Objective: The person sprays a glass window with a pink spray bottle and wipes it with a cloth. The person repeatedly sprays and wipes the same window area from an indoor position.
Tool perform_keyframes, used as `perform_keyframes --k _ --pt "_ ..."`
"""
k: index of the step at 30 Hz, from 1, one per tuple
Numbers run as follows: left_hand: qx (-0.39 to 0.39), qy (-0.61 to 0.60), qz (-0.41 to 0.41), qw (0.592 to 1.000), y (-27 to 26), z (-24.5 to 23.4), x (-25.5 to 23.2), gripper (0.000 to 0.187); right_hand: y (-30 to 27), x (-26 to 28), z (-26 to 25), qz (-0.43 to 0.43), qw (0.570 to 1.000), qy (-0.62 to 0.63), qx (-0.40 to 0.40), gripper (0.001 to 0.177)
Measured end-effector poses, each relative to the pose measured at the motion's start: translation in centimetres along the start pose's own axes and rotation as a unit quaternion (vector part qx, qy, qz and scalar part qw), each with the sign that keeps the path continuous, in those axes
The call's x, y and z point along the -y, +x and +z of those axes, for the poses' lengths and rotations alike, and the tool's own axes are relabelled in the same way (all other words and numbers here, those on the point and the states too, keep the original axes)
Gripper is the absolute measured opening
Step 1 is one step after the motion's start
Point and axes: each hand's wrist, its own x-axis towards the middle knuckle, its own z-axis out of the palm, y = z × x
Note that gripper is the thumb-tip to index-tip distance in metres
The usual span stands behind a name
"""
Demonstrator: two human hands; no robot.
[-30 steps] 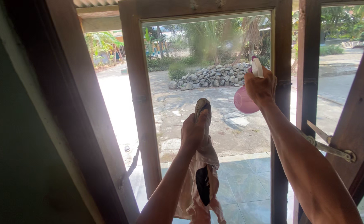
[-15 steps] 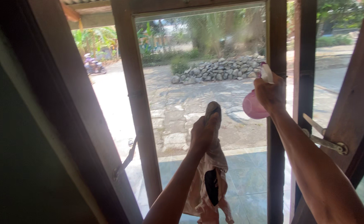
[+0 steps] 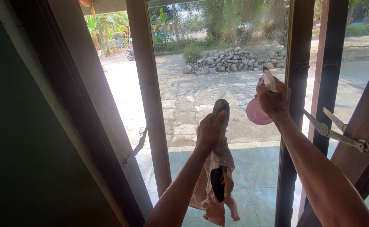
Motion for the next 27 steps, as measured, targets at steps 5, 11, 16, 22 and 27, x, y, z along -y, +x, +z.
perform_keyframes --k 5,11,16,22,27 --pt "-0.012 0.02 -0.008 1.0 -0.1 -1.2 0.8 0.057 -1.4 0.9 2.0 0.001 0.999 0.025 0.029 0.019" --pt "-0.025 0.012 -0.008 1.0 -0.5 -3.0 2.1 0.057 -3.4 2.3 4.0 -0.034 0.998 0.037 0.047 0.018" --pt "-0.033 0.025 -0.017 0.999 -1.3 -4.8 2.9 0.056 -5.3 3.2 5.5 -0.039 0.996 0.058 0.06 0.018" --pt "-0.039 0.022 -0.041 0.998 -1.9 -6.3 4.2 0.054 -7.5 4.2 7.0 -0.012 0.991 0.098 0.093 0.021" --pt "-0.031 -0.056 -0.055 0.996 -2.7 -7.2 4.7 0.048 -9.0 3.7 7.8 -0.033 0.983 0.139 0.116 0.032"
